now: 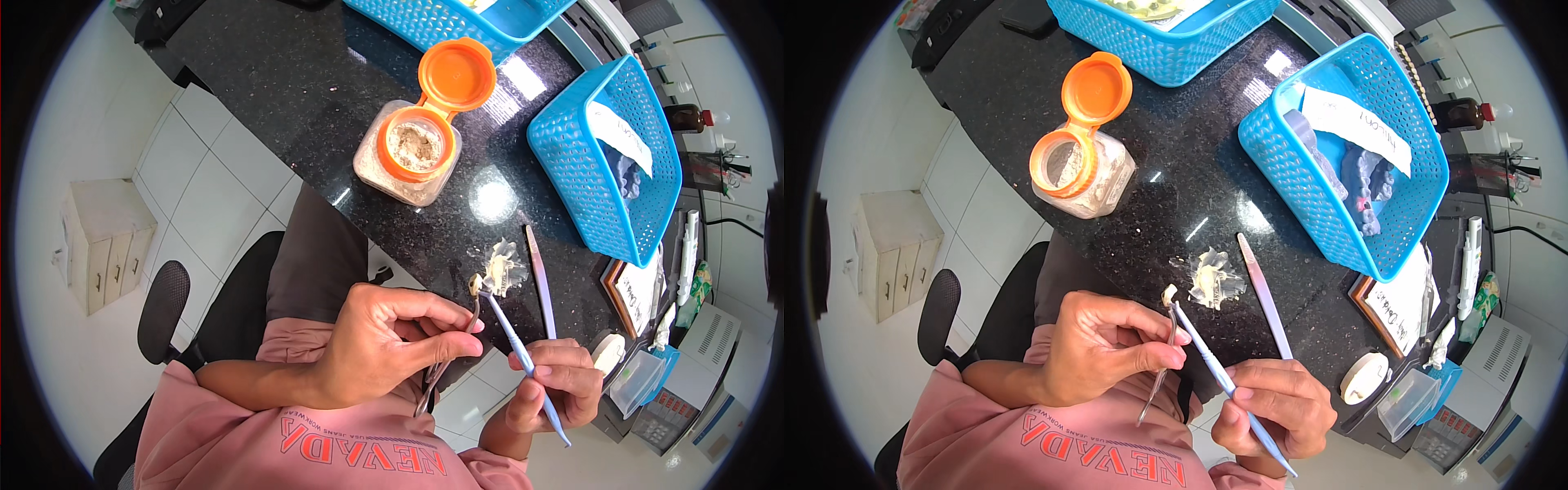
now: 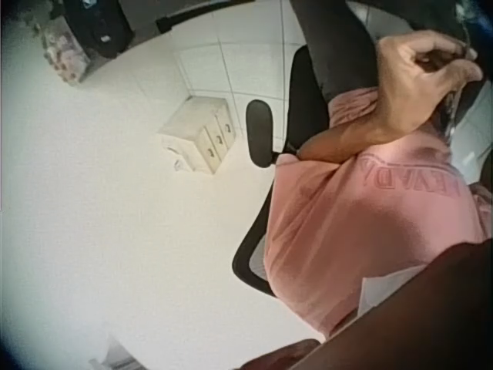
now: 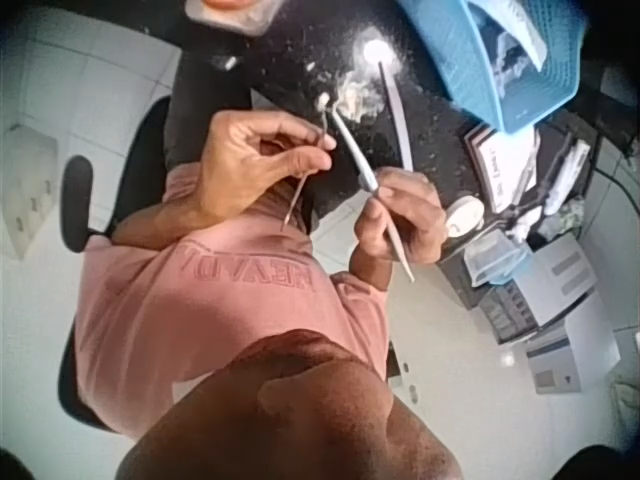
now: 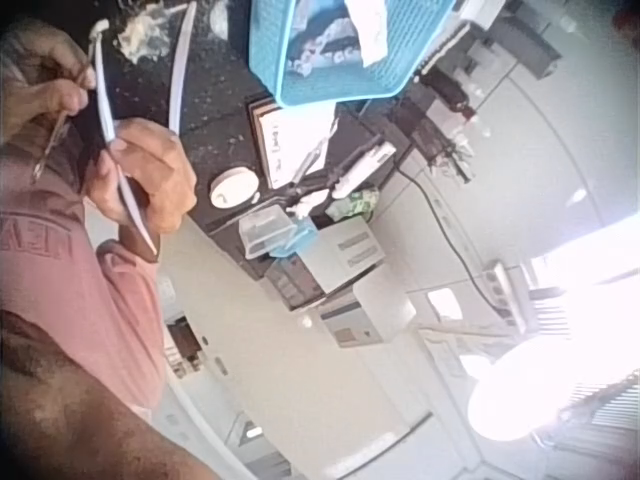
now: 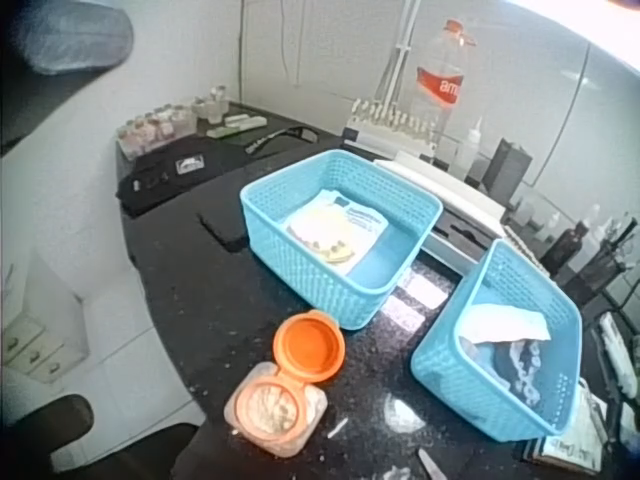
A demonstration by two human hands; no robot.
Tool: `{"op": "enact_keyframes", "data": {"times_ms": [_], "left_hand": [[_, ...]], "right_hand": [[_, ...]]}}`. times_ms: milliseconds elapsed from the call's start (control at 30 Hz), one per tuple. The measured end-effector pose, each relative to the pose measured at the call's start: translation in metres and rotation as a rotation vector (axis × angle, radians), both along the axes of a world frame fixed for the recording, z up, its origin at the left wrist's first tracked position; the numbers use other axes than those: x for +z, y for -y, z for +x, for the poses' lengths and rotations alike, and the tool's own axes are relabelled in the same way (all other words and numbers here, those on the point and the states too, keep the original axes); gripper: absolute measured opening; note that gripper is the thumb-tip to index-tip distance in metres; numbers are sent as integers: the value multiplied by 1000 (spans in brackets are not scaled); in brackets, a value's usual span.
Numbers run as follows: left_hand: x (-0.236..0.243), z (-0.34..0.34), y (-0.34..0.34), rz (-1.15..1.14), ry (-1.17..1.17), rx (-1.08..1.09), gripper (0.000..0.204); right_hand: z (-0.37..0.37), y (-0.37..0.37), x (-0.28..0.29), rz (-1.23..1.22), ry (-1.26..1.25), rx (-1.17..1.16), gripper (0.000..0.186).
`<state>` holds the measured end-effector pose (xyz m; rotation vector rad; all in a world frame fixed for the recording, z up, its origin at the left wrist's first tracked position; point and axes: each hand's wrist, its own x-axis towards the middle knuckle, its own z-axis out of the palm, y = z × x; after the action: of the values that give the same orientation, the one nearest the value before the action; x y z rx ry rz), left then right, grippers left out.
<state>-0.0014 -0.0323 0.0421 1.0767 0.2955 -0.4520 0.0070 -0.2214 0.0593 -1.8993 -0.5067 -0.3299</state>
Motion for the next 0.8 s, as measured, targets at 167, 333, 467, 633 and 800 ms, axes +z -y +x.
{"op": "enact_keyframes", "data": {"times_ms": [167, 333, 467, 633, 800], "left_hand": [[0, 0, 1, -16, 7, 16, 16], [-1, 0, 1, 13, 12, -5, 15], [-1, 0, 1, 5, 8, -4, 16], [0, 1, 0, -10, 22, 0, 16], [-1, 0, 0, -9, 14, 0, 16]], "right_hand": [[0, 1, -2, 22, 11, -3, 17], [-2, 0, -3, 53, 10, -41, 17], [-1, 0, -1, 15, 10, -16, 17], [-1, 0, 0, -22, 1, 12, 18], [-1, -1, 0, -18, 3, -7, 19]]}}
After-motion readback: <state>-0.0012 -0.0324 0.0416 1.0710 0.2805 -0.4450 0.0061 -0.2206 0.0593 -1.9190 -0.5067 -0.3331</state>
